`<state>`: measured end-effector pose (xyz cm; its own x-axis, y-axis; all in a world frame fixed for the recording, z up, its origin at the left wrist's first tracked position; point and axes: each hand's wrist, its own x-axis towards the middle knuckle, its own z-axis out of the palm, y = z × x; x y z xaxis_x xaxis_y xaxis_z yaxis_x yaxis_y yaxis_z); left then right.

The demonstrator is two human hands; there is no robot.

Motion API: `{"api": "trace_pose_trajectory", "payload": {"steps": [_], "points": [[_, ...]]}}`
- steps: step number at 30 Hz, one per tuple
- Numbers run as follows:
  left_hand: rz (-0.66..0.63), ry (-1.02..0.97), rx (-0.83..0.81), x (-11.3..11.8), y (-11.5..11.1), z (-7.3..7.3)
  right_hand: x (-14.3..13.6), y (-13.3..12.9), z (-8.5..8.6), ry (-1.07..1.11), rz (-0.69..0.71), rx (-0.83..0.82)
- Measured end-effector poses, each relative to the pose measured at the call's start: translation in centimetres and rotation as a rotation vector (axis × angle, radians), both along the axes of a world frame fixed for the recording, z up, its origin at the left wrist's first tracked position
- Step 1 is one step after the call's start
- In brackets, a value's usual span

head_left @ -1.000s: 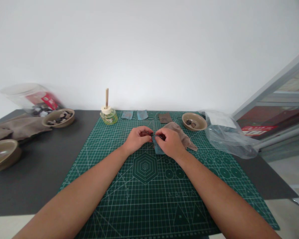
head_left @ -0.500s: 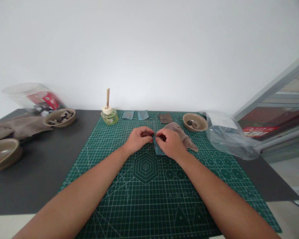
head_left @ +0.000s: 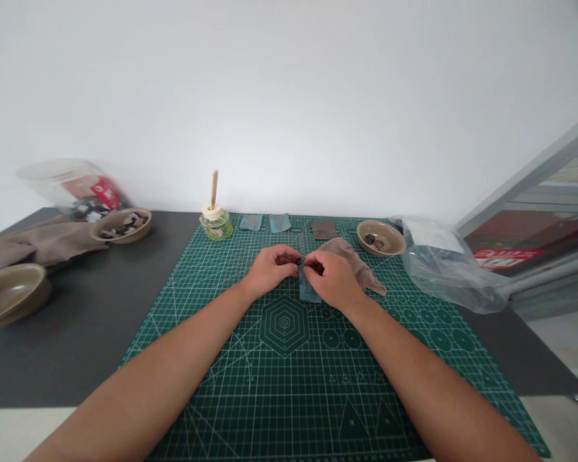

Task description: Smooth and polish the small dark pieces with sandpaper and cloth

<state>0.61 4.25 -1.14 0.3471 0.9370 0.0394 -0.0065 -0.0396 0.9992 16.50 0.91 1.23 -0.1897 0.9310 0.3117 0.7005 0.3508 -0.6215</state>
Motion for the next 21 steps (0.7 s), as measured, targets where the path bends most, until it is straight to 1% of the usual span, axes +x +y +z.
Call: {"api": "trace_pose_trajectory", "payload": {"steps": [21], "points": [[-0.018,-0.008,-0.003,-0.04,-0.04,0.06,0.09,0.06,-0.26,0.007,0.034,-0.021]]}}
